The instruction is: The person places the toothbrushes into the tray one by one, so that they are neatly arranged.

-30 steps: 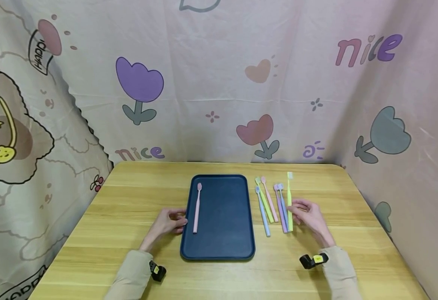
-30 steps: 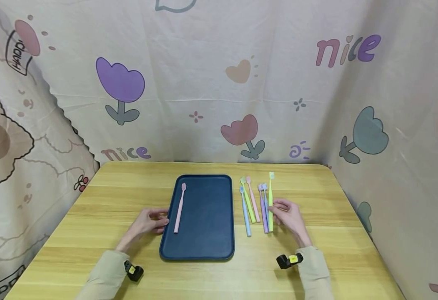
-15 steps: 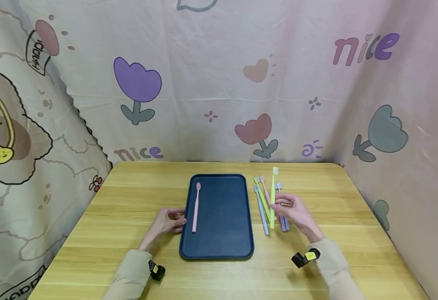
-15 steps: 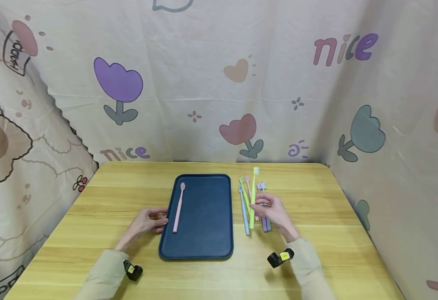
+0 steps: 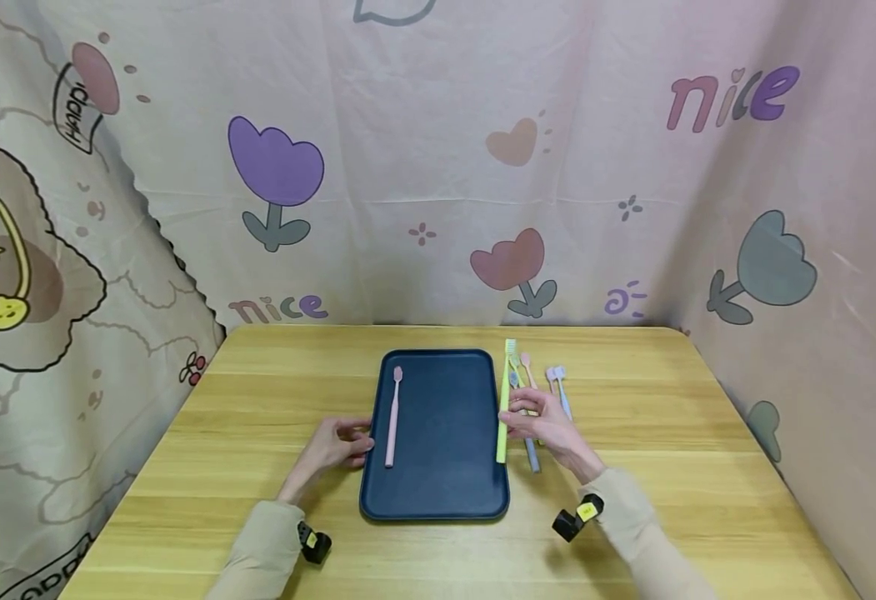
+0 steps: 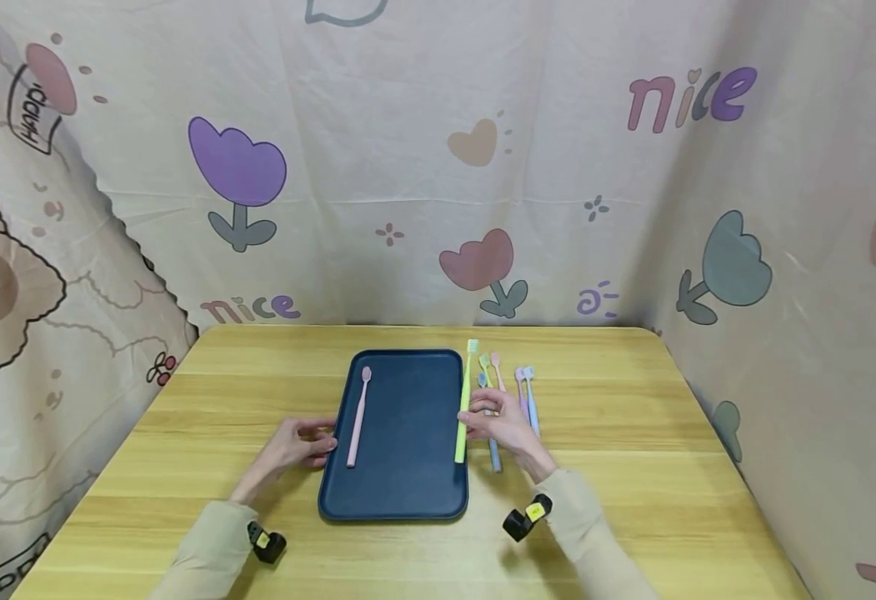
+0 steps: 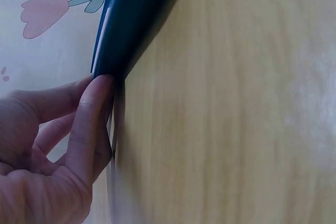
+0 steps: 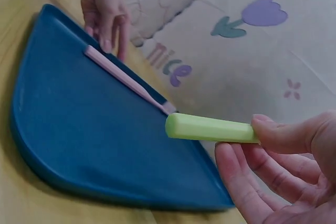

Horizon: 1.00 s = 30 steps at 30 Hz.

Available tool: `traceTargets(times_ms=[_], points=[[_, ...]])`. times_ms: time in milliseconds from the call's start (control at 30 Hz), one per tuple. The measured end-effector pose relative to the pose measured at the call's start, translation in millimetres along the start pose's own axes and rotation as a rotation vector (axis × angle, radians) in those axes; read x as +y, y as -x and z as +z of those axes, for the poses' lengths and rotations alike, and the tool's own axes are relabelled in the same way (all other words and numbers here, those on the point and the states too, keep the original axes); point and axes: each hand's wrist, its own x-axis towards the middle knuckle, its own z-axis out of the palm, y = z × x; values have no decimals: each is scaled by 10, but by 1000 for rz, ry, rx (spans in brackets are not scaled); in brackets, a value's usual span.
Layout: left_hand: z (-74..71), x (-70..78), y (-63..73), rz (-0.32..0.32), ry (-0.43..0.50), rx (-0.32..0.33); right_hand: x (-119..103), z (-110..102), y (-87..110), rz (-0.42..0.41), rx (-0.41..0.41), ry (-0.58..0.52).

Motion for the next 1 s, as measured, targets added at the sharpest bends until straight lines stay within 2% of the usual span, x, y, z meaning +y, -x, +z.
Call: traceTargets(times_ms=[267, 500, 667, 1000], points=[[-2, -7, -21, 14, 6, -6, 72, 194, -101, 21, -34, -28], [-3, 6, -3, 15, 13, -28, 130, 349, -200, 14, -48, -15], [-10, 9, 18, 38, 13, -44, 146, 456, -258, 5, -62, 12], [-2, 11, 16, 25, 21, -35, 221, 648, -373, 31, -65, 17]])
